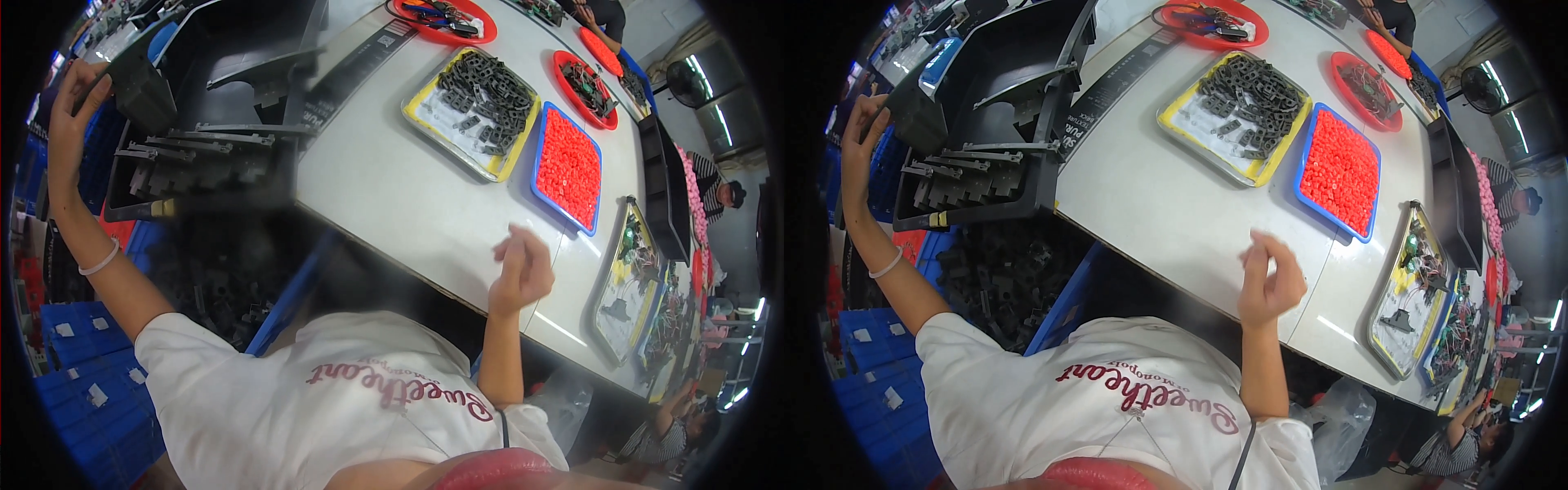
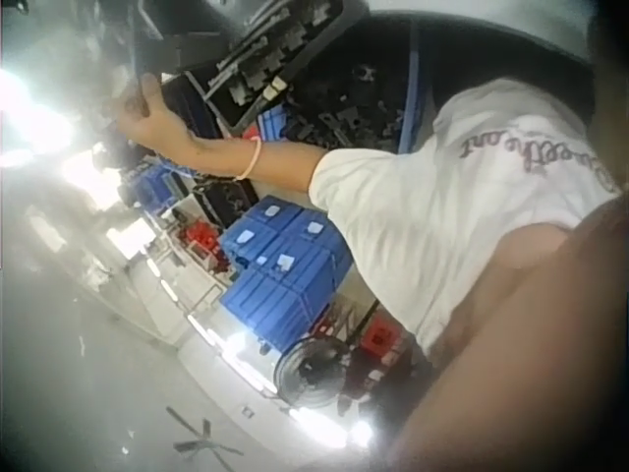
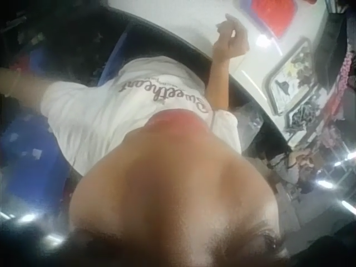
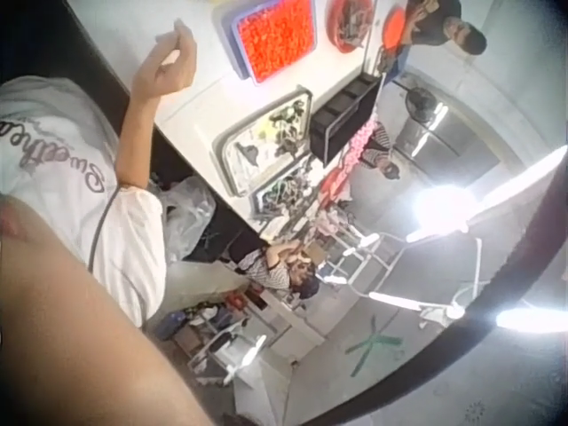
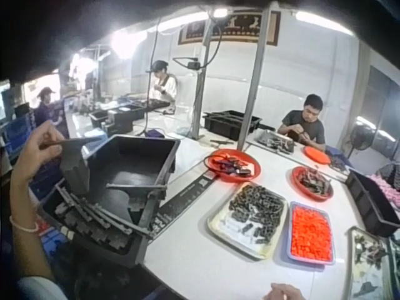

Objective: The person assembles a handheld electronic device by inserting buttons into a plastic casing, placing a wired speaker and circuit board inside, and closing the casing with its cover.

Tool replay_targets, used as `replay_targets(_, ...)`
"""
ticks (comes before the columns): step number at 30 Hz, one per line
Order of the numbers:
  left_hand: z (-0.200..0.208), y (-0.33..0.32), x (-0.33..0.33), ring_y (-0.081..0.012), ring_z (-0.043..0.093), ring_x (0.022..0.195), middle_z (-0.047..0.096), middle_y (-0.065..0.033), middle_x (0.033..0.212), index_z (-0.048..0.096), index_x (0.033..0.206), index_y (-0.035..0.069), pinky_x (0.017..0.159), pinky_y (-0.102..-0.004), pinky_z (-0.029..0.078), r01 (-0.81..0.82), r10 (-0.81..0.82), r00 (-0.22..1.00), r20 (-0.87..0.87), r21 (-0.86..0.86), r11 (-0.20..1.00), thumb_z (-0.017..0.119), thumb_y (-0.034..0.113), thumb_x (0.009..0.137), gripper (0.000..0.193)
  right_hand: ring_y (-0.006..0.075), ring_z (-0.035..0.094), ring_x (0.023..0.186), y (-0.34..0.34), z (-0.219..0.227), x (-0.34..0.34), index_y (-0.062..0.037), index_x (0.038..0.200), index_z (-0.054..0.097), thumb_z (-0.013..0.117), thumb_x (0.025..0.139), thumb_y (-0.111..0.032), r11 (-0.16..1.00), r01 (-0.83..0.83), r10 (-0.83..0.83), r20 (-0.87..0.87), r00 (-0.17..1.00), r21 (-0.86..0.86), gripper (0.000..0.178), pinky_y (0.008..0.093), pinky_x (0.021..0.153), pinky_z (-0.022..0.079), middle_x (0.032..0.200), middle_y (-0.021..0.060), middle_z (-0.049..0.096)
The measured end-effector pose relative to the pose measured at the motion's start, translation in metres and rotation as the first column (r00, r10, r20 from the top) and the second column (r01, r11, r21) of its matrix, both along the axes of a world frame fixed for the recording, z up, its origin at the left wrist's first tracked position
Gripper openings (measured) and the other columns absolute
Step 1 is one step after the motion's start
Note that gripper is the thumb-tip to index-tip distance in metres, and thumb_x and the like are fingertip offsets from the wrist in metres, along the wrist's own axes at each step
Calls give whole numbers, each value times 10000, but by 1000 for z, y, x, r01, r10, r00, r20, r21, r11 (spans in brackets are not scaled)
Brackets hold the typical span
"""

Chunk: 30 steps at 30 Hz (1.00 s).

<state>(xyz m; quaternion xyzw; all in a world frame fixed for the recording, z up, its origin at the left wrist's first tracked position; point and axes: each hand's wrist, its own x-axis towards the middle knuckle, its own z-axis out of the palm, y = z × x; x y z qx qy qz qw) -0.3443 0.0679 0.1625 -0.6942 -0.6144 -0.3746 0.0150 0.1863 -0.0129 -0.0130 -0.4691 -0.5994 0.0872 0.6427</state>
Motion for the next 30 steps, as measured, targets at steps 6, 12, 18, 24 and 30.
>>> replay_targets(6,-9,1,6,-175,613,1056,676,-56,1100,557,919,72,1016,-323,455,38,-44,998,49,129,991,683,261,974,234,132,647,607,32,23,-21,50,980,703,613,909,47,992,-127,127,-80,989,4,114,232,554,464,772,110,702)
replay_targets(12,-16,-9,0,-162,614,1059,682,-51,1148,558,903,89,1021,-314,442,164,-176,981,84,135,977,673,238,979,203,116,558,487,-42,-20,14,96,1021,666,524,938,43,998,36,-45,232,972,44,173,238,475,433,604,88,599)
replay_targets(18,-30,-9,-14,-167,617,1110,688,-65,1176,632,1012,85,1060,-334,407,217,-233,972,36,244,945,659,177,979,101,127,544,513,25,5,-17,40,960,727,622,824,84,992,-128,125,336,934,-12,177,251,508,424,687,74,650)
replay_targets(24,-13,-3,56,-125,591,827,642,-56,942,495,846,88,757,-259,494,262,-331,910,250,273,926,755,71,852,261,187,613,720,140,121,-123,-54,1063,736,704,877,-74,829,-559,478,547,687,-23,189,318,673,493,842,84,667)
replay_targets(30,1,-5,70,-126,569,827,631,-50,938,481,847,99,774,-275,471,272,-322,909,263,209,939,758,92,860,278,366,645,1072,196,141,-213,-32,1091,708,607,961,-235,822,-441,503,824,262,-361,262,452,898,514,1169,182,673)
